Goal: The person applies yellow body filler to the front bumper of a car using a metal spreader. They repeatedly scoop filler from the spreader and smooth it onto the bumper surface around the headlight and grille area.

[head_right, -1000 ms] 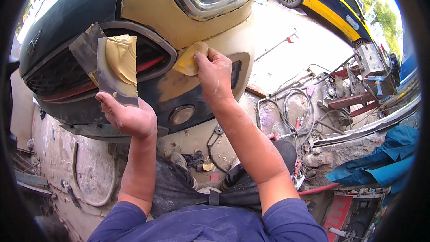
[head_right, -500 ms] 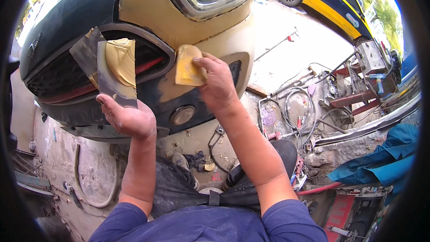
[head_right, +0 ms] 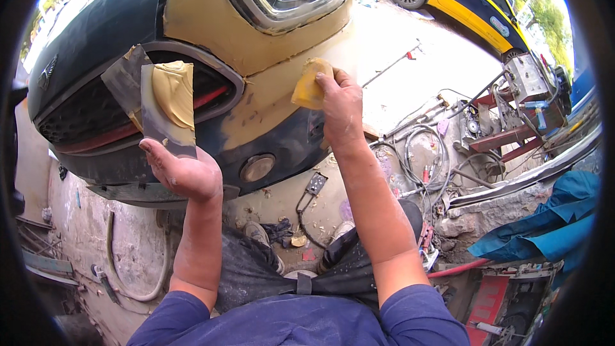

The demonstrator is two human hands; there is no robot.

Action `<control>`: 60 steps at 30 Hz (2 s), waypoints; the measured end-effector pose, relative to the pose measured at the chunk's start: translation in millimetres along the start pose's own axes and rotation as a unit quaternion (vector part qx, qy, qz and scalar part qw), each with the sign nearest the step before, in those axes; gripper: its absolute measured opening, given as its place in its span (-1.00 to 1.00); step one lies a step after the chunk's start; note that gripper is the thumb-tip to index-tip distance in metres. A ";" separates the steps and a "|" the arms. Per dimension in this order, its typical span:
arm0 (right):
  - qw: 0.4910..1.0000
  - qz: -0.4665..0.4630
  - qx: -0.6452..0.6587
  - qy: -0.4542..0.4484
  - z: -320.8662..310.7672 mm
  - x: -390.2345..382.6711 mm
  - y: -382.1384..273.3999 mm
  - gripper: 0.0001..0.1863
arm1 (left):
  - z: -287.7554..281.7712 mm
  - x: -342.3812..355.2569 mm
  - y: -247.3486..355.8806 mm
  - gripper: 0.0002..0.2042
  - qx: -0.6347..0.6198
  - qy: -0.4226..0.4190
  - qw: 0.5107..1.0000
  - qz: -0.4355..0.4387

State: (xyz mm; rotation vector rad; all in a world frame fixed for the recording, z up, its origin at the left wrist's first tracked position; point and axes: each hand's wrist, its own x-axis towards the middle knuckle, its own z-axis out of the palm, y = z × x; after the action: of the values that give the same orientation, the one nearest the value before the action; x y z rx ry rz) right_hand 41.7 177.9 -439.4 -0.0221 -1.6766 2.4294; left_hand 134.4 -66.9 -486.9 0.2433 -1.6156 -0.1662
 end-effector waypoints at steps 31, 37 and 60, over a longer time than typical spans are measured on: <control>0.825 -0.370 -0.419 0.082 15.5 2.9 -17.8 -0.71 | 0.1 -8.5 -12.3 -0.20 0.001 -0.010 1.000 0.002; 0.821 -0.388 -0.406 0.104 37.1 -0.2 0.3 -0.70 | 3.9 -11.0 -8.9 -0.44 -0.013 0.006 1.000 -0.017; 0.852 -0.370 -0.342 0.141 67.1 -23.2 16.1 -0.66 | -1.7 2.9 -7.3 -0.46 -0.011 0.008 1.000 0.007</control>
State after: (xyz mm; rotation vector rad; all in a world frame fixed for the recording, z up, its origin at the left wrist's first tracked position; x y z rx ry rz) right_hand 54.0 106.5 -432.3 0.1341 -1.8489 1.1540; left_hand 136.4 -74.6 -485.8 0.2166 -1.5978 -0.1710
